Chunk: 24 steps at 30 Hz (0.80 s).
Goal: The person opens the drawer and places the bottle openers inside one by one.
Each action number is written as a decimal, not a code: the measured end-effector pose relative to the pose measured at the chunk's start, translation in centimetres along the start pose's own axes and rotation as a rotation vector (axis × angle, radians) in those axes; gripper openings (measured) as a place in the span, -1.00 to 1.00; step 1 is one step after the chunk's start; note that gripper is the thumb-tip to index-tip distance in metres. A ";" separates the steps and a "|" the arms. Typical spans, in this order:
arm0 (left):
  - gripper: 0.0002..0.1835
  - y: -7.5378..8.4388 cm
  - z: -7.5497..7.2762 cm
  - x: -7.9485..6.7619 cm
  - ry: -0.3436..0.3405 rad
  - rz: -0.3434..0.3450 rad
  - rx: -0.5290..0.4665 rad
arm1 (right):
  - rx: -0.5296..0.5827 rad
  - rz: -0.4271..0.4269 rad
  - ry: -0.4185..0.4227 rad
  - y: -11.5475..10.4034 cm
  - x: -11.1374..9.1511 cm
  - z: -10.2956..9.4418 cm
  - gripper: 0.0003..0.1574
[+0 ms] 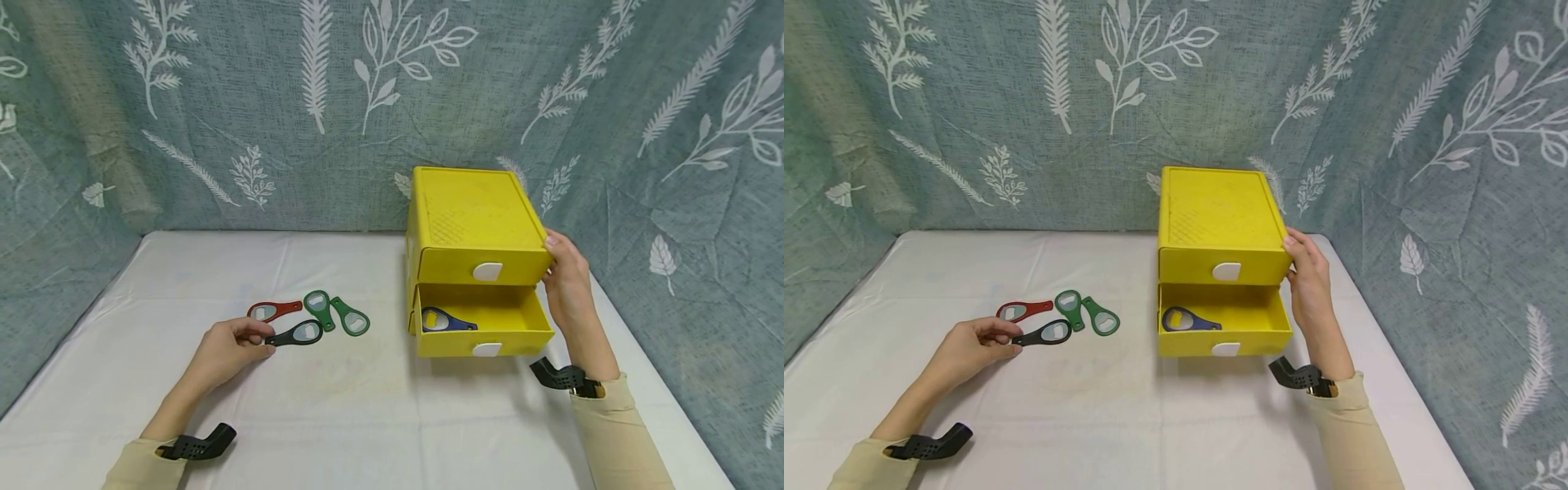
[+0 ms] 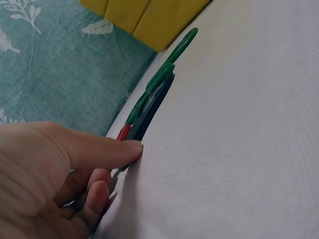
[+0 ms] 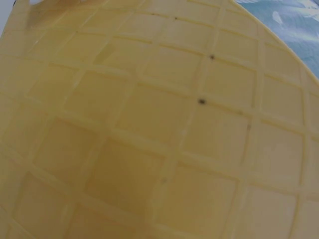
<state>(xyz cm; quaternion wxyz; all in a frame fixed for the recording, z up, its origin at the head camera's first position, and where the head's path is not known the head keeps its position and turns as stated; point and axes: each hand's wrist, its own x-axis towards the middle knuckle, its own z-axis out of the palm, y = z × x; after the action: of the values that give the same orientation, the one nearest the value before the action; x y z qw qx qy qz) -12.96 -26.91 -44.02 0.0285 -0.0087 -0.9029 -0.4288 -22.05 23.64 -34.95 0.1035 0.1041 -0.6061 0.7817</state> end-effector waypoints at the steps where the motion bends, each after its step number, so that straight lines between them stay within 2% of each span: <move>1: -0.71 0.0 0.0 0.0 0.001 0.006 0.002 | 0.001 0.001 -0.002 0.0 0.0 0.0 -0.56; 8: -0.69 0.0 0.0 0.0 0.001 0.081 0.027 | -0.004 0.003 -0.005 0.0 0.0 0.1 -0.57; 19: -0.72 -0.7 0.4 0.1 0.006 0.154 0.055 | -0.006 0.000 -0.003 0.0 0.1 0.1 -0.58; 24: -0.72 -0.8 0.6 0.1 0.018 0.187 0.016 | -0.004 0.002 -0.001 0.0 0.0 0.1 -0.58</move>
<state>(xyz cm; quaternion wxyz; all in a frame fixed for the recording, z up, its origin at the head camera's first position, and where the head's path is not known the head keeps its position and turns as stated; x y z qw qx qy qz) -13.14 -26.98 -45.03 0.0765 -0.0888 -0.9014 -0.4169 -22.07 23.59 -34.93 0.1028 0.1036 -0.6079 0.7805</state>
